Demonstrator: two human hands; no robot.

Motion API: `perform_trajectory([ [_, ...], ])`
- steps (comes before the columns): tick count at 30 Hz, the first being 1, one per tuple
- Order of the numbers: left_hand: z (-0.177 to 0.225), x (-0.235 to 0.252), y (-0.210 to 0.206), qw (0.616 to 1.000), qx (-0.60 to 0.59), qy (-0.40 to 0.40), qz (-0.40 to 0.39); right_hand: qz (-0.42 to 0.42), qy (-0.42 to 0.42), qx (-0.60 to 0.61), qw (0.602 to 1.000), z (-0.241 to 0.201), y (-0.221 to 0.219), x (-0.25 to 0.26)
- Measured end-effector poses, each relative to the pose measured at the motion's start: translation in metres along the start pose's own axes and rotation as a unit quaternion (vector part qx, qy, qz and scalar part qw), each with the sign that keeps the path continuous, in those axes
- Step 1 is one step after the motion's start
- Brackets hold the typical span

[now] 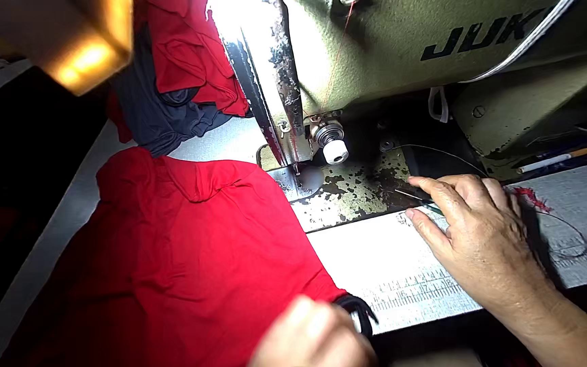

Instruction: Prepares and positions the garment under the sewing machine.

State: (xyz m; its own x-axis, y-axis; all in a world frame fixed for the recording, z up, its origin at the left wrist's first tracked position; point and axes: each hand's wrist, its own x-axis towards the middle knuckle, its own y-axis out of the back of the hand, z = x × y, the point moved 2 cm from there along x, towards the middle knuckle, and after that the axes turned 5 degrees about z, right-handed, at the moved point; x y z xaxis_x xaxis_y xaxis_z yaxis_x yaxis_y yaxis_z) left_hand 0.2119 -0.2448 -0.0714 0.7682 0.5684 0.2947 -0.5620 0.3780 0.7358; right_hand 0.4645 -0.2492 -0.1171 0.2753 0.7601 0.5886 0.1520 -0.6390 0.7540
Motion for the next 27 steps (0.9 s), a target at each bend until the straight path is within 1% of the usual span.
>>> perform_trajectory([
  [1,-0.013,0.008,0.007,0.997,0.073,0.027,0.009,0.010,-0.007,0.027,1.000,-0.005,0.002,-0.001],
  [2,-0.024,0.013,0.010,0.992,0.120,0.048,0.011,0.022,-0.018,0.057,0.998,-0.013,0.005,-0.002],
  [3,-0.035,0.015,0.009,0.989,0.132,0.060,0.014,0.032,-0.033,0.096,0.994,-0.022,0.007,-0.005],
  [5,-0.050,0.016,0.005,0.994,0.065,0.067,0.054,0.028,-0.072,0.221,0.972,-0.041,0.011,-0.013],
  [7,-0.056,0.017,0.006,0.991,-0.030,0.086,0.097,-0.011,-0.090,0.318,0.944,-0.064,0.013,-0.021],
  [8,-0.058,0.018,0.007,0.987,-0.065,0.097,0.113,-0.053,-0.098,0.347,0.931,-0.074,0.013,-0.023],
  [10,-0.062,0.021,0.009,0.978,-0.112,0.109,0.136,-0.131,-0.122,0.367,0.913,-0.093,0.009,-0.026],
  [11,-0.064,0.023,0.010,0.974,-0.133,0.115,0.144,-0.141,-0.129,0.372,0.909,-0.100,0.004,-0.027],
  [13,-0.066,0.027,0.013,0.963,-0.174,0.137,0.155,-0.121,-0.144,0.405,0.895,-0.110,-0.008,-0.026],
  [14,-0.067,0.029,0.015,0.956,-0.188,0.156,0.164,-0.123,-0.162,0.435,0.877,-0.112,-0.009,-0.024],
  [17,-0.071,0.030,0.022,0.930,-0.248,0.201,0.182,-0.166,-0.225,0.533,0.798,-0.114,-0.006,-0.018],
  [19,-0.073,0.029,0.024,0.921,-0.272,0.214,0.181,-0.187,-0.250,0.555,0.771,-0.114,-0.004,-0.015],
  [23,-0.075,0.027,0.029,0.918,-0.298,0.202,0.167,-0.201,-0.252,0.567,0.758,-0.113,-0.002,-0.014],
  [27,-0.075,0.027,0.032,0.911,-0.323,0.196,0.163,-0.209,-0.237,0.563,0.764,-0.114,0.000,-0.017],
])
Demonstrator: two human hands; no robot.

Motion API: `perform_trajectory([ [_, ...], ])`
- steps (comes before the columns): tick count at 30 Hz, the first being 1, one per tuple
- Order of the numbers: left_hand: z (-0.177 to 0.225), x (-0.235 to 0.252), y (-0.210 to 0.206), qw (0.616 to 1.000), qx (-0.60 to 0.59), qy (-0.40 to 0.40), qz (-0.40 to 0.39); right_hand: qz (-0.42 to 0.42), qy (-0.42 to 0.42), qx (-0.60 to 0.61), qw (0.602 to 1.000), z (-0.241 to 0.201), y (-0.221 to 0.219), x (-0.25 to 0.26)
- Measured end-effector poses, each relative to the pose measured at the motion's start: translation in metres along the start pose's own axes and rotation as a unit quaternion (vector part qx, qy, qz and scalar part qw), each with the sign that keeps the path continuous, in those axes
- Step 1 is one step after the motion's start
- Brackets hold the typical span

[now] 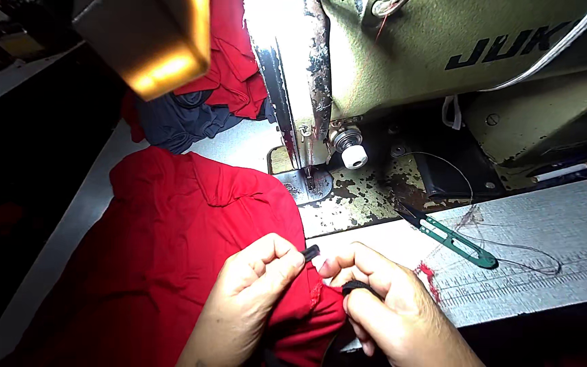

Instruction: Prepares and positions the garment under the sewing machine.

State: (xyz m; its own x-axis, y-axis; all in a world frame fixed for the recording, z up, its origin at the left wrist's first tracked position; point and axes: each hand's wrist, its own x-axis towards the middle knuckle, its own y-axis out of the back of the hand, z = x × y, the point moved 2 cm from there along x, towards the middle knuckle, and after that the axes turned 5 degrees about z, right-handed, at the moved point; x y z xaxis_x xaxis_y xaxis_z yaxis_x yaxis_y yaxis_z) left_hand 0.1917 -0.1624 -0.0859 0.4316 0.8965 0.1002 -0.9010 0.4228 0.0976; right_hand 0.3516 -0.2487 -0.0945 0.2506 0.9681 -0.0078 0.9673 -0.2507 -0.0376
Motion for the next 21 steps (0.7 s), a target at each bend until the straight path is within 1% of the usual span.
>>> perform_trajectory([
  [3,0.001,0.002,0.005,1.000,0.019,0.010,0.004,-0.006,0.012,-0.008,1.000,-0.002,0.001,-0.001],
  [9,0.003,0.003,0.007,0.999,0.049,-0.016,-0.002,-0.023,0.003,-0.013,1.000,-0.006,0.002,-0.003],
  [13,0.009,0.003,0.011,0.995,0.092,-0.039,-0.010,-0.012,0.028,-0.008,1.000,0.001,-0.001,0.001],
  [16,0.012,-0.002,0.006,0.997,0.076,-0.022,-0.010,-0.015,0.049,-0.012,0.999,0.006,-0.002,0.002],
  [21,0.015,-0.005,0.001,0.998,0.058,0.008,-0.005,-0.042,0.043,-0.037,0.998,0.006,0.000,0.000],
])
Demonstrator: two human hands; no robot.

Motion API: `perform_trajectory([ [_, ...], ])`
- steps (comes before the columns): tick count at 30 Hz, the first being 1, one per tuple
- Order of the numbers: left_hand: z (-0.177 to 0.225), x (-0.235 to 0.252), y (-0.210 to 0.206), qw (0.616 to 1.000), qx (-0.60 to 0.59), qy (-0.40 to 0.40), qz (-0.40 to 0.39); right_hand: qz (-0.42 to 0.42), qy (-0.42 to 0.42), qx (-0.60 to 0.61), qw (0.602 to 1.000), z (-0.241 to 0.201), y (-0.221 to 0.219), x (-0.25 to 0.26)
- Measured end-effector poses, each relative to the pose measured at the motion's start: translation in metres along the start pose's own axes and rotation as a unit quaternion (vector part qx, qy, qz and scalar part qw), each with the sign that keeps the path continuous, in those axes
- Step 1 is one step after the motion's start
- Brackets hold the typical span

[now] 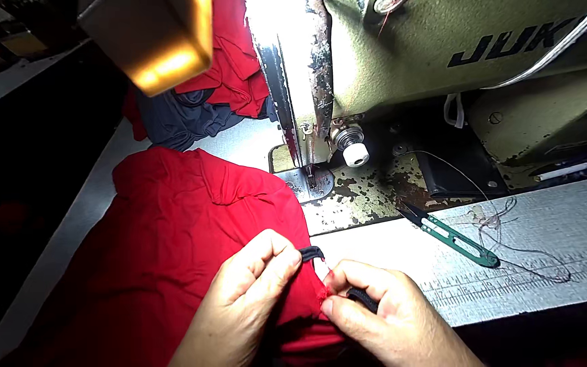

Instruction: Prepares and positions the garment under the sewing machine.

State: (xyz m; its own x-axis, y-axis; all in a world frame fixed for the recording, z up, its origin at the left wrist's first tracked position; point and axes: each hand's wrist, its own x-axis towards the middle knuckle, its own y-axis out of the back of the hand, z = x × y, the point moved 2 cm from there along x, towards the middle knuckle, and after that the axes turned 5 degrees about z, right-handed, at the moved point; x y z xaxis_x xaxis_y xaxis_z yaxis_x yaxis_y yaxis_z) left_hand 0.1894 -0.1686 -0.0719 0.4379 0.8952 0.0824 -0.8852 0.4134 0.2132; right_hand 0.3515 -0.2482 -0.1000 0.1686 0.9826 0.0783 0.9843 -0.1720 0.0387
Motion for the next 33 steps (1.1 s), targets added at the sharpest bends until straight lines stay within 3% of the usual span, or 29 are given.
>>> perform_trajectory([
  [14,0.001,0.005,0.003,1.000,0.002,-0.014,-0.020,-0.005,0.044,0.037,0.998,0.000,-0.003,-0.003],
  [18,0.004,0.005,0.006,0.999,0.015,-0.009,-0.042,0.014,0.056,0.000,0.998,0.000,-0.001,-0.004],
  [21,0.017,-0.002,0.007,0.994,0.054,0.006,-0.090,0.049,0.119,-0.072,0.989,0.001,0.001,-0.006],
  [24,0.023,-0.013,0.008,0.984,0.119,-0.050,-0.122,0.078,0.165,-0.138,0.974,0.000,0.000,-0.010],
  [28,0.021,-0.030,-0.003,0.948,0.251,-0.194,-0.022,0.121,0.171,-0.171,0.963,-0.003,-0.003,-0.015],
  [33,0.008,-0.053,-0.018,0.925,0.269,-0.259,0.067,0.133,0.118,-0.113,0.978,-0.003,-0.005,-0.027],
])
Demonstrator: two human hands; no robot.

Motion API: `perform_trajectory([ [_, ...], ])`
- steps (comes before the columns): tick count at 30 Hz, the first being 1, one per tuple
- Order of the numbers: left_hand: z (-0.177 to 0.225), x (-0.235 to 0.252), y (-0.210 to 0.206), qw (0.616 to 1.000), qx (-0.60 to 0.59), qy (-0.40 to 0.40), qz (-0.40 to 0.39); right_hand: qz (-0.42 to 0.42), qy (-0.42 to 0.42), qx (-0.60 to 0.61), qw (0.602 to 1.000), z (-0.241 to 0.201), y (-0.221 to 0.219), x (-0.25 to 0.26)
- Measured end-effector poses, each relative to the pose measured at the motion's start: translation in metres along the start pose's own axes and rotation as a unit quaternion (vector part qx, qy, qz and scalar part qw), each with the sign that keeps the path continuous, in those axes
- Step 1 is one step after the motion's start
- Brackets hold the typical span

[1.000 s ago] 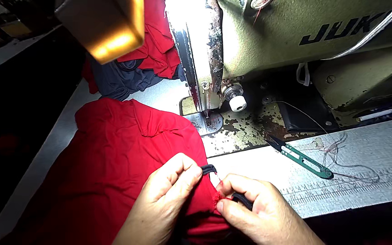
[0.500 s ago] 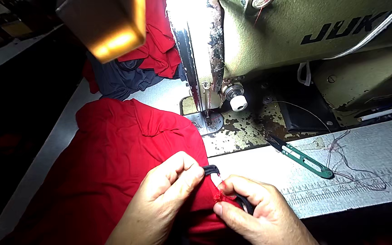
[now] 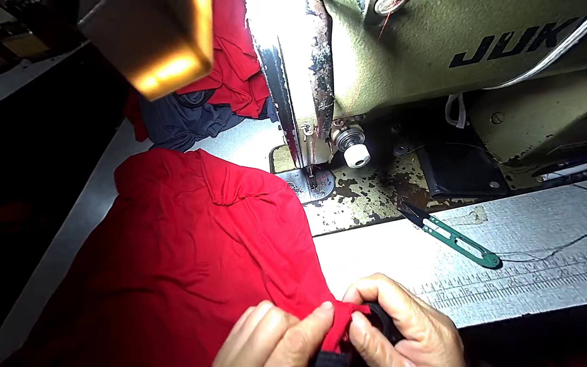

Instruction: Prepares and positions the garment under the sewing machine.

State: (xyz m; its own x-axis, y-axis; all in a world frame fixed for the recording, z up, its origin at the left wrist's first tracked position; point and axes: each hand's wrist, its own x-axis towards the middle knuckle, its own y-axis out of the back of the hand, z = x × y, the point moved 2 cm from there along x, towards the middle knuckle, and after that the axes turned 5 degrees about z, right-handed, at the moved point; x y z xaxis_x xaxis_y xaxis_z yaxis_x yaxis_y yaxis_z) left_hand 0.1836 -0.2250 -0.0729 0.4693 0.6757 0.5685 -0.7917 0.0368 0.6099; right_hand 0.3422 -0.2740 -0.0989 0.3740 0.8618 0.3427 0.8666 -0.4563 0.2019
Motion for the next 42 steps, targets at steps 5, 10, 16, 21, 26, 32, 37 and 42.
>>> perform_trajectory([
  [5,0.002,-0.018,-0.013,0.999,0.005,-0.003,0.040,0.008,-0.073,0.125,0.989,-0.001,-0.003,-0.012],
  [10,0.006,-0.025,-0.020,0.998,0.043,-0.020,0.040,0.028,-0.083,0.139,0.986,0.000,-0.003,-0.017],
  [16,0.008,-0.030,-0.022,1.000,0.021,-0.010,0.011,0.013,-0.094,0.160,0.982,-0.001,0.000,-0.018],
  [21,-0.001,-0.014,-0.013,0.998,-0.058,0.003,-0.018,0.029,-0.099,0.132,0.986,0.002,0.000,-0.014],
  [26,-0.039,0.043,-0.008,0.980,-0.043,-0.051,-0.186,0.016,-0.072,0.063,0.995,-0.001,0.003,-0.010],
  [32,-0.048,0.085,-0.019,0.910,-0.140,-0.079,-0.382,0.011,-0.050,-0.013,0.999,0.003,0.009,-0.006],
  [37,-0.044,0.077,-0.032,0.920,0.062,-0.087,-0.376,0.006,0.049,-0.289,0.956,0.019,0.009,0.002],
  [42,-0.057,0.077,-0.039,0.926,0.118,-0.048,-0.355,0.011,0.118,-0.355,0.927,0.032,0.011,0.006],
])
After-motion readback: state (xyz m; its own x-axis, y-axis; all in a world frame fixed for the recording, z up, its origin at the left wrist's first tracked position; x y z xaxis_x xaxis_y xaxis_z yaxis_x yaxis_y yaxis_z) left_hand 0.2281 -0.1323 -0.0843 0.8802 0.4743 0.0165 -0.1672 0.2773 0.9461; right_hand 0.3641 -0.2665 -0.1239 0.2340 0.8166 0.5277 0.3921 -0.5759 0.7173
